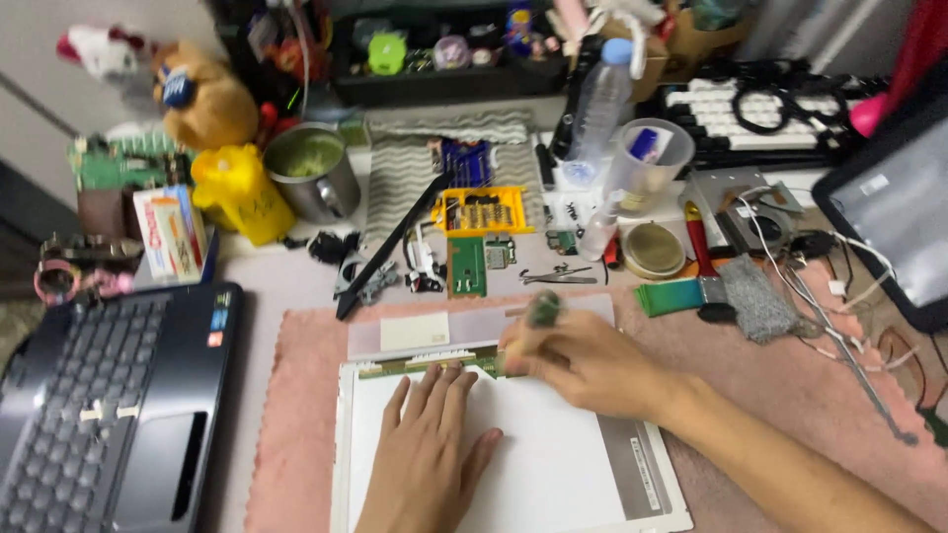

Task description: The person uses a small metal tool to carefully pry and separate a green circuit board from the edge of a white display panel. They then use a brush to sweep dust off the panel's surface.

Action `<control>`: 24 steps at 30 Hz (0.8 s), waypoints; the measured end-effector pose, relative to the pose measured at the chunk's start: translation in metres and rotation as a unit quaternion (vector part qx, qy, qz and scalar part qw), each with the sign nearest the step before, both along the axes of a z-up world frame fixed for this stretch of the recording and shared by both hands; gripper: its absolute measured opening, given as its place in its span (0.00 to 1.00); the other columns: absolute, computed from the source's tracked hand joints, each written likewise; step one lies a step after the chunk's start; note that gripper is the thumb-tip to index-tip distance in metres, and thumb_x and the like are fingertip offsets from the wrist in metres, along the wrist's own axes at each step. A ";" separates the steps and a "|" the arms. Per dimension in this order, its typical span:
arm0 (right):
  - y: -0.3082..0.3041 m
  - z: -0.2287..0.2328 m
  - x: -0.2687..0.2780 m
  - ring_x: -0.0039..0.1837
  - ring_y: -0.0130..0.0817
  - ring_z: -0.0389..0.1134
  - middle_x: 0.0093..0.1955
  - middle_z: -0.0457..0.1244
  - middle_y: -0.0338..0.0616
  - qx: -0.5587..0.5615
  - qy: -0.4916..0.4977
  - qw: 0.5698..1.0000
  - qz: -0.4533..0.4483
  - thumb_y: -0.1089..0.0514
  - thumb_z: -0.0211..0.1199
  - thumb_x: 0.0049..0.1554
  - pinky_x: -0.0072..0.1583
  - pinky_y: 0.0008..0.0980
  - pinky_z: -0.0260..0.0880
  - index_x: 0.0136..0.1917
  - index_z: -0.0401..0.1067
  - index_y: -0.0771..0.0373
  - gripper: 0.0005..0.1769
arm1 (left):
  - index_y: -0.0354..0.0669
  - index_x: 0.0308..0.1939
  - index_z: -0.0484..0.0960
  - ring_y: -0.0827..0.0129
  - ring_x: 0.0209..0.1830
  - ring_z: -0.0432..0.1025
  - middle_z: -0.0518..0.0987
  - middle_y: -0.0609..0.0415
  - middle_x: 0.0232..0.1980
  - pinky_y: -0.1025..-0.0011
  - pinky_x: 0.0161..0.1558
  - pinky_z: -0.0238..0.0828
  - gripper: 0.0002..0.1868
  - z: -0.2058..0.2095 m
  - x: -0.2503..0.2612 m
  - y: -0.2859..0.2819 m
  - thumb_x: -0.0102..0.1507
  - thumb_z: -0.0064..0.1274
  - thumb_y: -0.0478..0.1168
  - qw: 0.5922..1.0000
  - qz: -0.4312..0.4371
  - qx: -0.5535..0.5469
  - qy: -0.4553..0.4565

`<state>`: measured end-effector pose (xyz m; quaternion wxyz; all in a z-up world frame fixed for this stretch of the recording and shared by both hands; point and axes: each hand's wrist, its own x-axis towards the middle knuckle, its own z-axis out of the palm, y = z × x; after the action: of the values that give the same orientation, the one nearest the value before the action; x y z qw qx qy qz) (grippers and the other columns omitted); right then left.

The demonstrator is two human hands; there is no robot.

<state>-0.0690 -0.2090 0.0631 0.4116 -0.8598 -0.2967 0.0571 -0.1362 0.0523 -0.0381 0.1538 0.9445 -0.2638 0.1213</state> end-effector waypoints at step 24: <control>0.021 -0.003 -0.004 0.51 0.33 0.73 0.50 0.72 0.34 -0.030 -0.041 0.998 0.032 0.42 0.64 0.69 0.63 0.42 0.69 0.49 0.81 0.52 0.15 | 0.56 0.57 0.76 0.49 0.93 0.53 0.65 0.47 0.91 0.37 0.83 0.43 0.24 -0.037 0.001 0.007 0.74 0.51 0.68 0.995 0.013 0.031 0.091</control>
<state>-0.0731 -0.1882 0.0604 0.3712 -0.8634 -0.3390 0.0434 -0.1349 0.0589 -0.0755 0.1464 0.9593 -0.2396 0.0283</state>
